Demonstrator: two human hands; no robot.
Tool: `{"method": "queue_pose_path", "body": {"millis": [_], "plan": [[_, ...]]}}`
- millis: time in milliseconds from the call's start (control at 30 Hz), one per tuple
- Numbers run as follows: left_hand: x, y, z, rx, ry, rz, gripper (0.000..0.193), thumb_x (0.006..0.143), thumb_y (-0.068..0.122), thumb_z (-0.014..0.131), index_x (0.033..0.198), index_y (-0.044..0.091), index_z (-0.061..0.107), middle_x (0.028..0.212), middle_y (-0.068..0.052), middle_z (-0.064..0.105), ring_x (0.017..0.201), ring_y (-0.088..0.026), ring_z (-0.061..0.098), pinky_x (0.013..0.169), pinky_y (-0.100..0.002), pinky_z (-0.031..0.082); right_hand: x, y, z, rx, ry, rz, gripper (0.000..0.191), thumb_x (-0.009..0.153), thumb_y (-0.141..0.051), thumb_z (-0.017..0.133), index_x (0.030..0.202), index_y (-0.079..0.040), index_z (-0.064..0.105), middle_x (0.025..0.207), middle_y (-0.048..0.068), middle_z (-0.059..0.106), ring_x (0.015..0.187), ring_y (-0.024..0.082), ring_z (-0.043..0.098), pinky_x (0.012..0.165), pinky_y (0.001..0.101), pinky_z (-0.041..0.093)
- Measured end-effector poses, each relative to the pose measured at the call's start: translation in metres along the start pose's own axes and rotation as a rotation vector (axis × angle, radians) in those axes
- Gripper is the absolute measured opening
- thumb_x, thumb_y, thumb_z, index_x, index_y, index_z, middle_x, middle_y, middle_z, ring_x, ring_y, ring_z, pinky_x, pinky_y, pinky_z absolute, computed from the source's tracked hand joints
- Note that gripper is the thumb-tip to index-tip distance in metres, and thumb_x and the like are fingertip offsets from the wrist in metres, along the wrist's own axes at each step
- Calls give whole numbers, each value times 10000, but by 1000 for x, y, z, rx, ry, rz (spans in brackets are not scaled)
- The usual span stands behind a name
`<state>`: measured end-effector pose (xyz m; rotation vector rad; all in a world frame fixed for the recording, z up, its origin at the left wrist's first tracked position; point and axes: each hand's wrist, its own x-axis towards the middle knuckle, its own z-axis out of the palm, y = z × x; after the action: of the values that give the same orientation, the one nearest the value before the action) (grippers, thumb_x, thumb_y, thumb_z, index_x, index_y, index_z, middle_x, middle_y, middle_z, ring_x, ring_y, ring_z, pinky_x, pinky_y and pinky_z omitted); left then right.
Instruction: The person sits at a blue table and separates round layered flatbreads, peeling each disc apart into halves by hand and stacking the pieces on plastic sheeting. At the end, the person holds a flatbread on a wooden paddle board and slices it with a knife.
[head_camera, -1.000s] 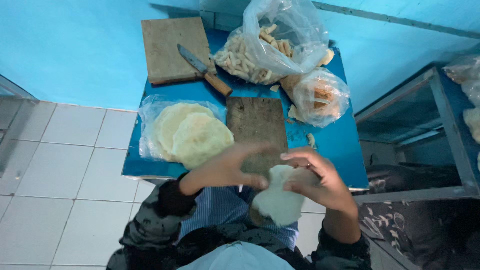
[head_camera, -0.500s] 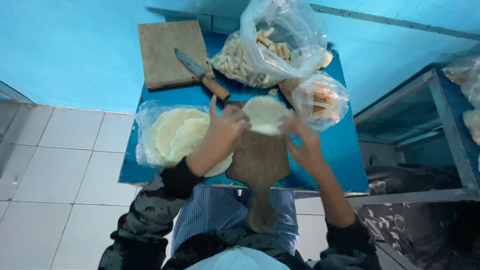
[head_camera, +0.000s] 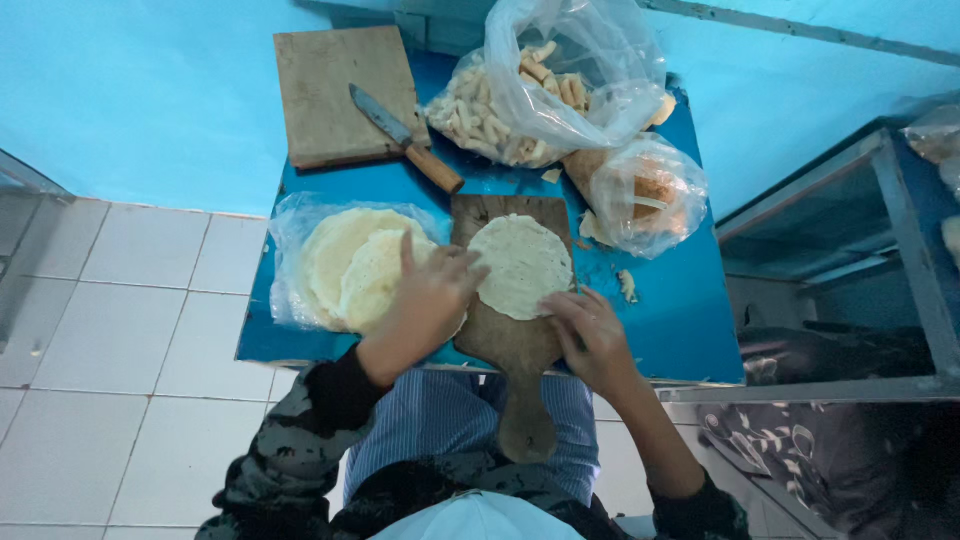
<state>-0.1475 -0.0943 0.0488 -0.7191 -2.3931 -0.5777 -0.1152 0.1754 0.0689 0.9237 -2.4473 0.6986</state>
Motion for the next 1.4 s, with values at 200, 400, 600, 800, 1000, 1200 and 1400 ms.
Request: {"method": "queue_pose_path", "body": {"millis": [200, 400, 600, 800, 1000, 1200, 1400], "plan": [[-45, -12, -63, 43, 257, -435, 324, 928, 205, 724, 1217, 70, 670, 1216, -134, 641, 1148, -330, 595, 975, -482, 445, -33, -35, -18, 296, -162, -171, 811, 716, -417, 873, 1355, -72, 512, 1279, 178, 679, 1244, 422, 615, 1131, 640, 339], [-73, -11, -71, 169, 154, -627, 381, 880, 320, 794, 1121, 53, 668, 1065, -121, 613, 974, -346, 577, 776, -471, 428, -68, -76, 29, 256, -193, -328, 795, 805, -502, 886, 1331, -30, 523, 1178, 137, 676, 1169, 365, 656, 1120, 636, 420], [-71, -14, -66, 144, 200, -598, 328, 839, 285, 779, 1041, 58, 654, 999, -102, 619, 965, -344, 571, 785, -479, 426, -64, -96, 52, 277, -157, -240, 717, 818, -416, 881, 1310, -15, 546, 1098, 150, 677, 1069, 356, 678, 1081, 610, 471], [-61, -16, -70, -42, 220, -515, 117, 933, 99, 693, 961, 35, 599, 884, -140, 645, 837, -369, 608, 749, -498, 467, -62, -93, 45, 295, -133, -317, 677, 867, -374, 880, 1321, -17, 528, 1097, 119, 685, 1061, 339, 685, 1089, 600, 489], [-57, -9, -74, -467, 300, -618, 153, 986, 105, 695, 1025, 13, 579, 826, -98, 676, 705, -163, 720, 581, -279, 527, -53, -80, 15, 430, -156, -256, 649, 800, -321, 852, 1297, -35, 549, 1149, 173, 692, 1096, 360, 700, 1072, 597, 479], [-49, 34, -62, -1073, 356, -768, 135, 990, 46, 707, 1030, 25, 581, 830, 30, 561, 741, -32, 544, 623, -202, 436, -14, -97, 10, 552, 67, 126, 619, 838, -80, 866, 1345, -39, 512, 1272, 159, 697, 1192, 247, 716, 1006, 368, 597], [-46, 79, -55, -1475, 343, -604, 270, 920, -21, 700, 1163, 32, 594, 1102, -56, 649, 1032, -108, 669, 870, -246, 578, 14, -109, 30, 768, 236, 240, 605, 828, 14, 844, 1320, -25, 494, 1291, 138, 592, 1193, 222, 667, 1011, 378, 602]]}}
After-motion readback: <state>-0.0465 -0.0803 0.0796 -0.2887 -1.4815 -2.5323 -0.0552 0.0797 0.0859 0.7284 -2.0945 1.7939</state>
